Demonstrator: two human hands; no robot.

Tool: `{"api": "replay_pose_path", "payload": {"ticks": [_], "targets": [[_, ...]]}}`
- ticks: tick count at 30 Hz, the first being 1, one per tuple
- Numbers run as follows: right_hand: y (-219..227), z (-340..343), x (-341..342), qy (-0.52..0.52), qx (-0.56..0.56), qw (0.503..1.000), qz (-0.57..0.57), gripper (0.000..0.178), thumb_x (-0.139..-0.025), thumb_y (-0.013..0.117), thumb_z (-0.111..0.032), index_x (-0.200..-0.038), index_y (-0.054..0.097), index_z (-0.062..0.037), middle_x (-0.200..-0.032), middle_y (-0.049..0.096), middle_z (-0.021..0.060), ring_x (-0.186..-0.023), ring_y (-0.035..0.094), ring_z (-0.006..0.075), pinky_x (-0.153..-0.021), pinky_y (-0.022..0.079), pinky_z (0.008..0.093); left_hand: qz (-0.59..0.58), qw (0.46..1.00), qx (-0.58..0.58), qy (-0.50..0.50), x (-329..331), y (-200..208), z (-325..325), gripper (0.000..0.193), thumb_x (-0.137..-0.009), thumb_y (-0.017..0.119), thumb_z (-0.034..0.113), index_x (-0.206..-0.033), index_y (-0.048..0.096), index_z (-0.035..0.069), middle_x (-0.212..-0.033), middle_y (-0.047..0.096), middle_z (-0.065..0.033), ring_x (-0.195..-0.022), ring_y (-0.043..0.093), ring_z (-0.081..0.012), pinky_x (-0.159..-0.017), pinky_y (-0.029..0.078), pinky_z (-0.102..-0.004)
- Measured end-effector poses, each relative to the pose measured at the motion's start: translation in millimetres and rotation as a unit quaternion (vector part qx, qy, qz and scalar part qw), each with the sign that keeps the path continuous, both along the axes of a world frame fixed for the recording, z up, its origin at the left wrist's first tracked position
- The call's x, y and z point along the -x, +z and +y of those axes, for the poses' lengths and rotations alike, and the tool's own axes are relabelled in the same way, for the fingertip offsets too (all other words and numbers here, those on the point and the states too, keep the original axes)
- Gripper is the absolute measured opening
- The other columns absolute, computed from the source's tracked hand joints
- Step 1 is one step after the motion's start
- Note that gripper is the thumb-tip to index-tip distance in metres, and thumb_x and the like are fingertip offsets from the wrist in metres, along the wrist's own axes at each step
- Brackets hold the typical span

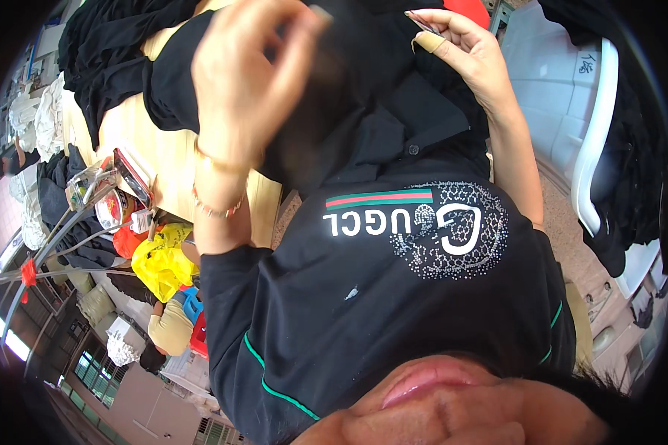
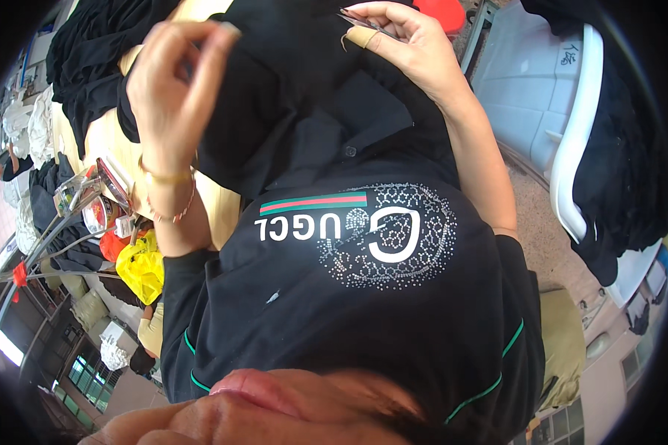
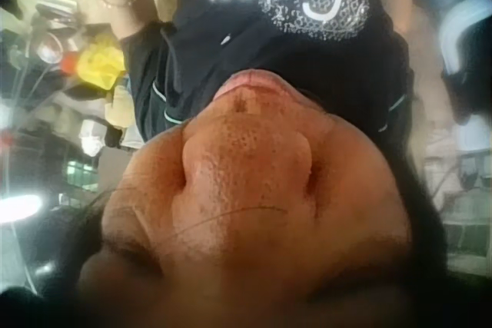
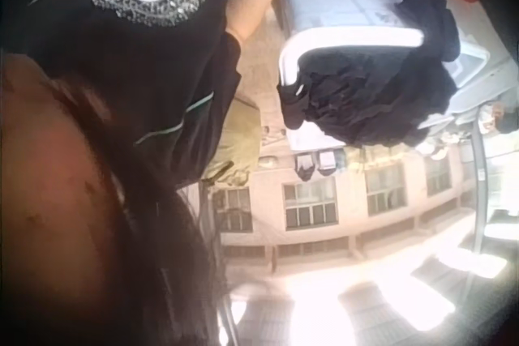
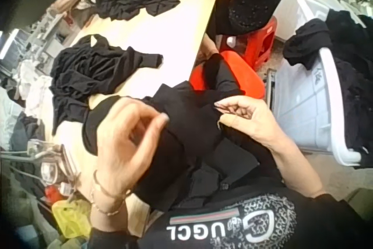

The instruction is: The person trims loose threads around the buttons and seams of black shirts using small thread snips, turns the fabric over to cut excess thread, and places finished shirts into a bin.

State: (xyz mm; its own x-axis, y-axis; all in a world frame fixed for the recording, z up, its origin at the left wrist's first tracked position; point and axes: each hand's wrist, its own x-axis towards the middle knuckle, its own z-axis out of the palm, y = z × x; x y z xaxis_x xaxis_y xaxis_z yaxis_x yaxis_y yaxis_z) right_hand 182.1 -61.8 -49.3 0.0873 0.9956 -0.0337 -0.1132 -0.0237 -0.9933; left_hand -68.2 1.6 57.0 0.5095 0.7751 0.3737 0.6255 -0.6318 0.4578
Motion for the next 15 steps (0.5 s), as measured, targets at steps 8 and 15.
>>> {"api": "replay_pose_path", "payload": {"ticks": [8, 15], "targets": [[25.4, -28.3, -36.4, 0.348, -0.031, 0.918, -0.188, 0.056, -0.066, 0.082, -0.002, -0.120, 0.069, -0.0011, -0.097, 0.063, 0.0031, -0.096, 0.063, 0.0127, -0.087, 0.050, 0.0272, 0.102, 0.919, 0.327, -0.196, 36.5, -12.4, -57.1, 0.031, -0.080, 0.081, 0.009, -0.109, 0.069, 0.007, -0.086, 0.058, -0.0035, -0.059, 0.051, -0.0141, -0.057, 0.045, -0.0273], [29.9, -12.5, -42.0, 0.191, -0.207, 0.956, -0.083, 0.018, -0.082, 0.069, 0.005, -0.099, 0.070, -0.0005, -0.097, 0.062, 0.0075, -0.084, 0.058, 0.0133, -0.075, 0.045, 0.0238, 0.124, 0.964, 0.235, -0.035, 66.7, -16.4, -79.5, 0.055, -0.069, 0.091, 0.016, -0.119, 0.068, 0.009, -0.118, 0.056, -0.0088, -0.097, 0.061, -0.0229, -0.083, 0.052, -0.0327]]}}
